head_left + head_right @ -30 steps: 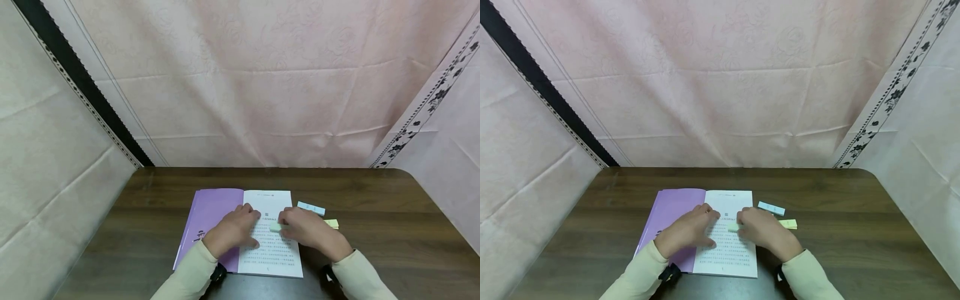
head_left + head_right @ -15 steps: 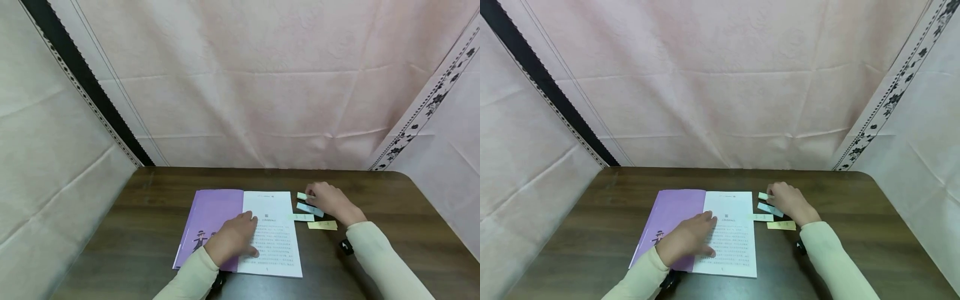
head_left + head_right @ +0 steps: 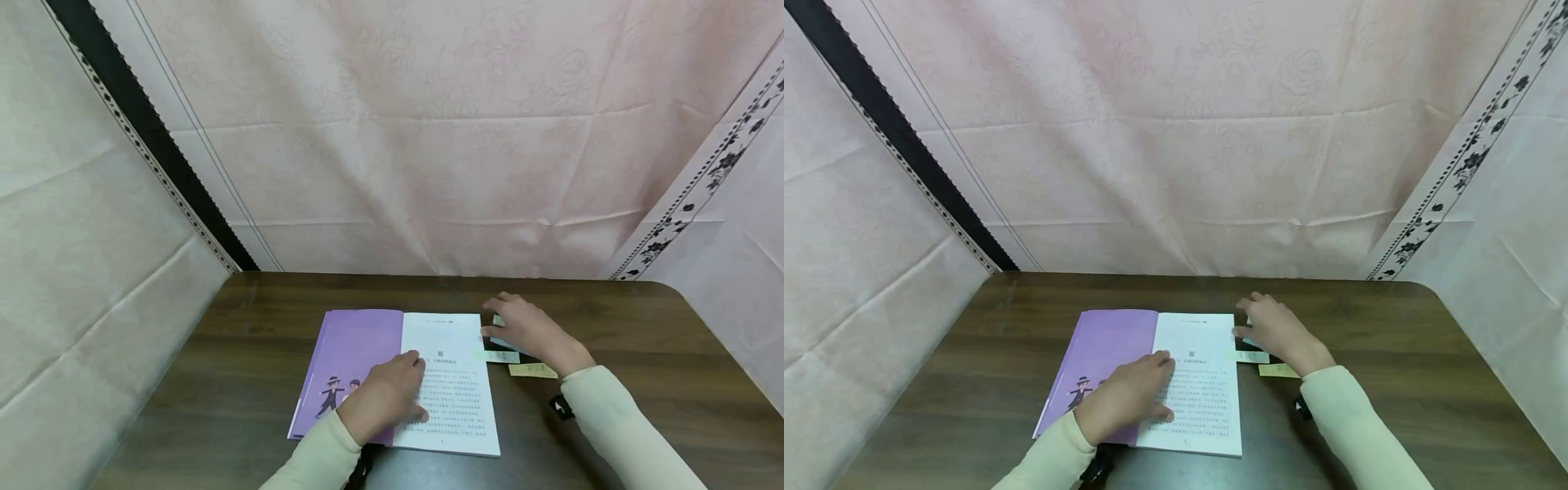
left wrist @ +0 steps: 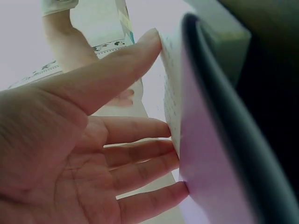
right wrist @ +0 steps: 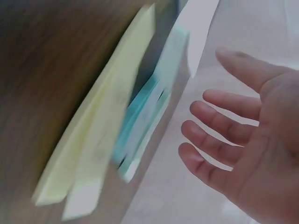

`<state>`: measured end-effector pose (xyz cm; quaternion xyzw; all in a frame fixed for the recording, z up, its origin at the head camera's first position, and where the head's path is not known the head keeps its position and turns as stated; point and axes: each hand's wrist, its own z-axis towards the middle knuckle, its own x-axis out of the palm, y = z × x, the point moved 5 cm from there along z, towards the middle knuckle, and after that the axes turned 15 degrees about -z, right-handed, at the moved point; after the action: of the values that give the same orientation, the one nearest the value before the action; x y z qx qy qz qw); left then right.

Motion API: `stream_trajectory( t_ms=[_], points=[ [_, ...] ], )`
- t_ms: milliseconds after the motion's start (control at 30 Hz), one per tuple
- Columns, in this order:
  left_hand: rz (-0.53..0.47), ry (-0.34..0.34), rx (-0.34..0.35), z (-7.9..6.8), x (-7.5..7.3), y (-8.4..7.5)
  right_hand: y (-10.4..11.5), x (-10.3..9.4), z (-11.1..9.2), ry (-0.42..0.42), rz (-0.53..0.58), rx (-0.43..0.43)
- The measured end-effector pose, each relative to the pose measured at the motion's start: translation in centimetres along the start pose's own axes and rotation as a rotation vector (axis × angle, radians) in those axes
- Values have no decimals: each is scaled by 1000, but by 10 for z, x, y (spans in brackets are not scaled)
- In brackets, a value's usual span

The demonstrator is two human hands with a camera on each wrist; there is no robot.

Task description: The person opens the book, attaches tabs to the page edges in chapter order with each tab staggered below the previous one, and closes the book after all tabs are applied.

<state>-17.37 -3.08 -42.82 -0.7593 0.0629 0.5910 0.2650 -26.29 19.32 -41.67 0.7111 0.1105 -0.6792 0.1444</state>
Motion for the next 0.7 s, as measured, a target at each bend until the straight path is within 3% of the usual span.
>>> stream_trajectory(
  t_ms=[233, 400, 700],
  points=[
    [-35, -1, -8, -3, 1, 0, 31, 8, 11, 54, -148, -49],
    [-35, 7, -10, -3, 3, 2, 43, 12, 11, 6, -256, -100],
    [-5, 8, -15, -1, 3, 1, 45, 11, 13, -23, -246, -87]
  ],
)
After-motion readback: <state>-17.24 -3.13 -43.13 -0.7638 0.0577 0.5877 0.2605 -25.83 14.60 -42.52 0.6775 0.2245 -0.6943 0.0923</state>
